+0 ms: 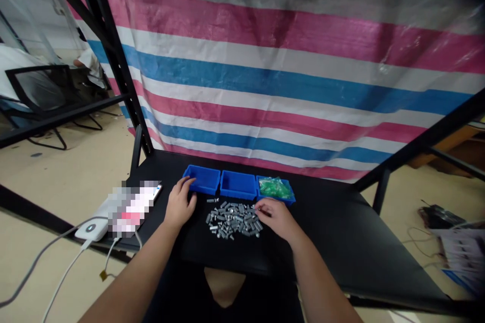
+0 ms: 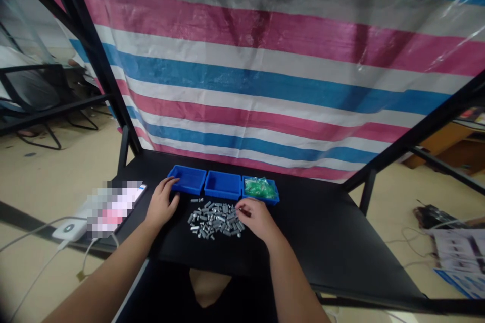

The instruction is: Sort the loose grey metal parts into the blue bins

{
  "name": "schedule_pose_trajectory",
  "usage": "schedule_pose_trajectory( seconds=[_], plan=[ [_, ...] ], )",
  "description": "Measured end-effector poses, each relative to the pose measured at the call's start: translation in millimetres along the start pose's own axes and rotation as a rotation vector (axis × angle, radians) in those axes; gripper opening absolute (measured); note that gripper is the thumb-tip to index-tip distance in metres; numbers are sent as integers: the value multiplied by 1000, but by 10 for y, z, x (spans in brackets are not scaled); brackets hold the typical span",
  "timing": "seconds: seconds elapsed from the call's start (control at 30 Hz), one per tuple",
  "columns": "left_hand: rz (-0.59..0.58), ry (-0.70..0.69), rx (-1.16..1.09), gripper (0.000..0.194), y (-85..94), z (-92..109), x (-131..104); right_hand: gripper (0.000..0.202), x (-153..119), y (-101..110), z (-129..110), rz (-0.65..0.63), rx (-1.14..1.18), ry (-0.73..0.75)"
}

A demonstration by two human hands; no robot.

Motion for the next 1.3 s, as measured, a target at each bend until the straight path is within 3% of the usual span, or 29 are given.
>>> schedule_pose_trajectory(
  seconds=[0.07,0.17,0.27,0.37,0.43,0.57,0.7,0.77,0.9,1.0,1.13,1.23,1.3],
  plan=[
    [24,14,-52,39,27,3,-7,12,306,-119,-296,-81,47,89],
    [23,27,-119,28,51,-23,-26,16,684,-305,-590,116,172,170],
    [-97,-65,-145,19,32,-6,-44,23,774,-478,-652,128,114,179],
    [-268,-192,-103,18,-18,73,-51,11,529,-461,-480,176,-23,166],
    [-337,-236,-46,24,-51,126,-40,8,259,-361,-249,276,-81,131],
    [-386,-255,43,26,-110,178,-1,11,-247,-168,278,462,-130,9],
    [-402,-248,74,21,-143,181,-1,13,-441,-103,542,565,-35,-90],
    [-370,-216,90,19,-129,174,-26,12,-422,-118,523,518,-54,-101],
    [-304,-123,104,18,-48,173,-67,8,-398,-180,367,308,-133,-75],
    [-185,-64,121,22,66,211,23,17,-482,-203,269,205,-154,-21],
    [46,76,289,30,214,302,279,28,-570,-209,213,143,-220,7],
    [68,167,370,40,216,348,351,25,-561,-221,217,132,-224,3],
    [55,170,360,36,176,347,275,23,-553,-227,231,141,-212,1]
  ],
)
Point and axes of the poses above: each hand's wrist, its own x-axis towards the middle knuckle, its own y-axis out of the back of the hand, z = x × y, the point moved 3 cm from there along x, towards the middle knuckle, and after that the axes turned 10 degrees about -z, right-handed, at the moved point
